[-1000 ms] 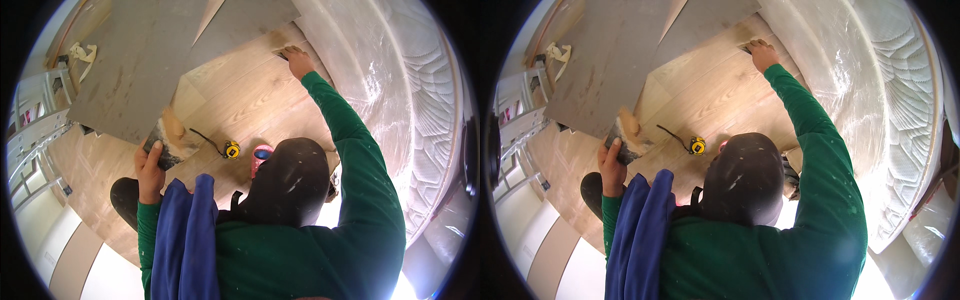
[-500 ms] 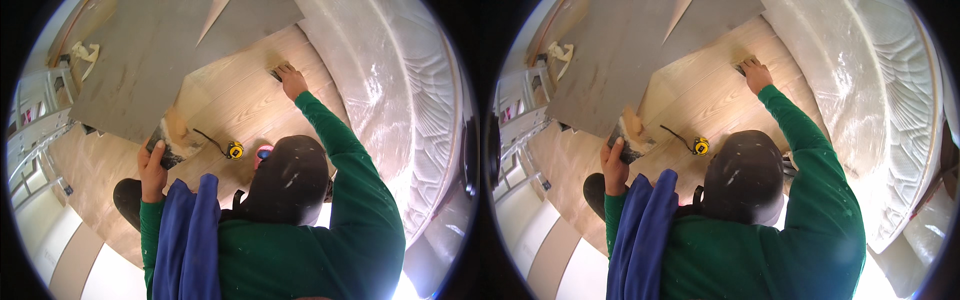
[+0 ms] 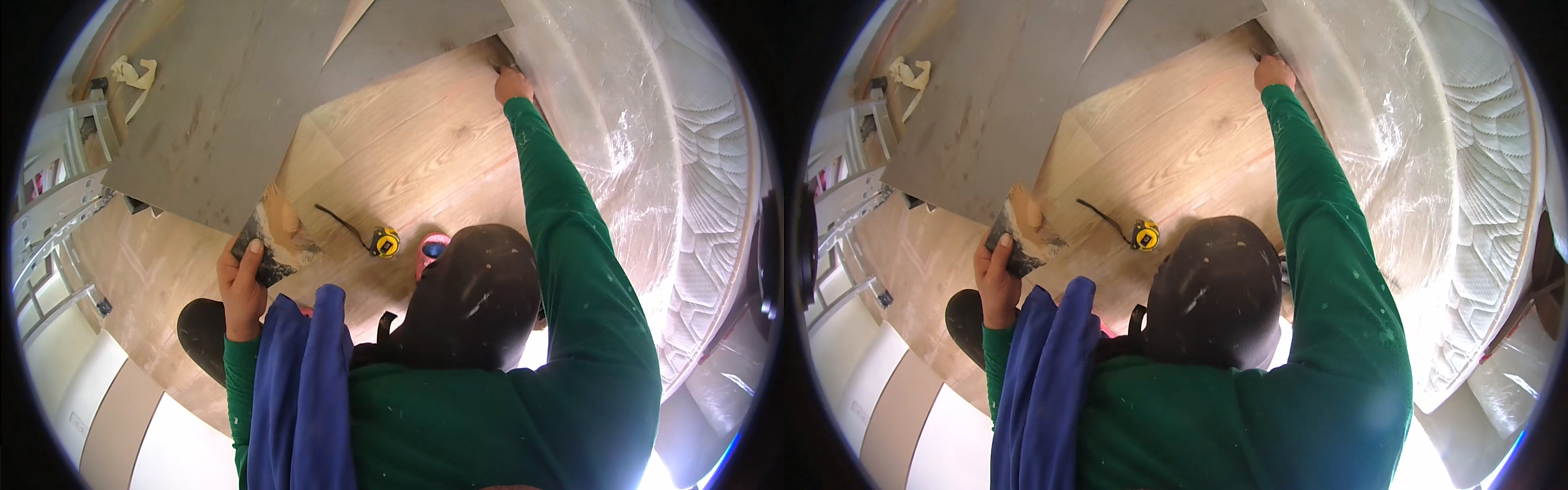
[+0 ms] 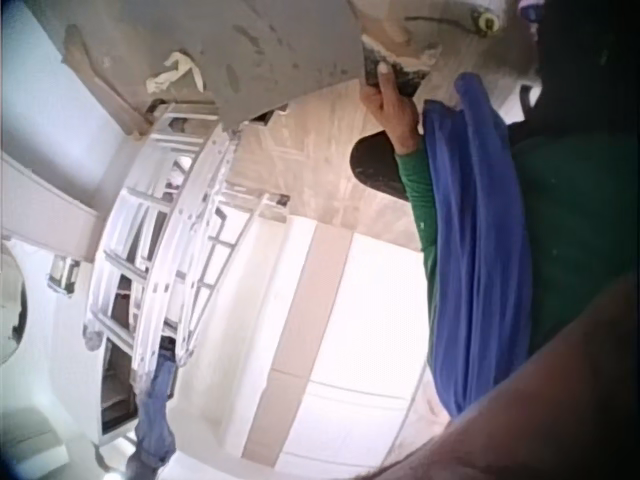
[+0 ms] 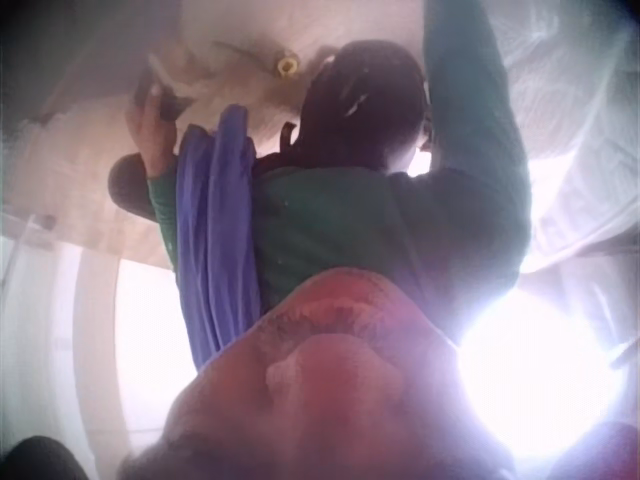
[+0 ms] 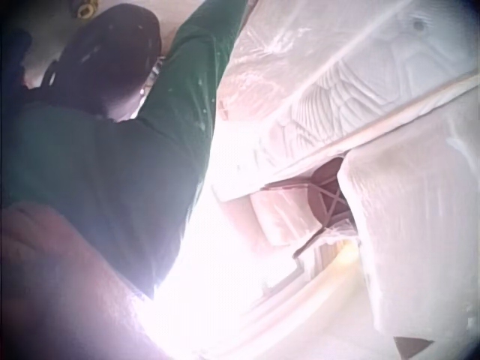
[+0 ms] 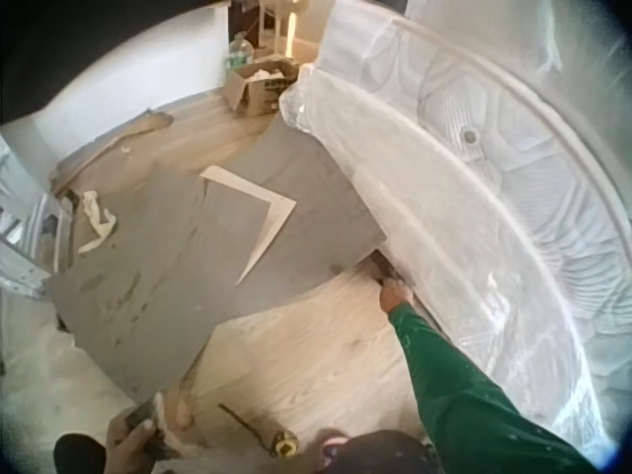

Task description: The person applies wood filler to gaps in the flooring using a spreader.

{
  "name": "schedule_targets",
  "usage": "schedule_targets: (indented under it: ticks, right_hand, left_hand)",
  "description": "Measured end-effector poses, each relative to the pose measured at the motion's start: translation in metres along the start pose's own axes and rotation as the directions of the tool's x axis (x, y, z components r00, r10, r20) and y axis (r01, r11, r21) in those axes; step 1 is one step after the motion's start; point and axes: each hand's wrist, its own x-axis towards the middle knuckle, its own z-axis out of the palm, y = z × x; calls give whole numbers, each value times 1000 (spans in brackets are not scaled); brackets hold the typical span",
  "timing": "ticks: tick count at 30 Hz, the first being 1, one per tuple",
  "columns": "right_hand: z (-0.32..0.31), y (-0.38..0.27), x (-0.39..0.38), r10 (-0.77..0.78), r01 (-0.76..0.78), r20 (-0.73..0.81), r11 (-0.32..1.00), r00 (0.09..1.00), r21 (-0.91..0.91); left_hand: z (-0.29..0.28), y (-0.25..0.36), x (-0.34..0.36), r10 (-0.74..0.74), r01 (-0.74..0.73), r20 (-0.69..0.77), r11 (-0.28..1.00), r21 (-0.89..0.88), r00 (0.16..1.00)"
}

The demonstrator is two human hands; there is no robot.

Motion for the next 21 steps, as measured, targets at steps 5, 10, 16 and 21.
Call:
schedule_targets:
  ticks: [5,10,16,21]
  right_hand:
    - [-4,-95,-104,-127,128,-17,989,992,70]
    - [-19,-55,-59,-217,207,80,972,973,112]
    - [-9,11,26,-42,40,53,998,998,38]
    - [19,3,18,-42,45,24,993,999,-112]
  left_hand:
    - [-4,-5,5,-18,19,46,1000,-13,999]
    - [6,4,8,17,-15,60,999,-30,998]
    - [-12,-1,-5,1,-1,61,1000,-1,998]
    - [-15,-6,-1,2,-1,36,999,-36,999]
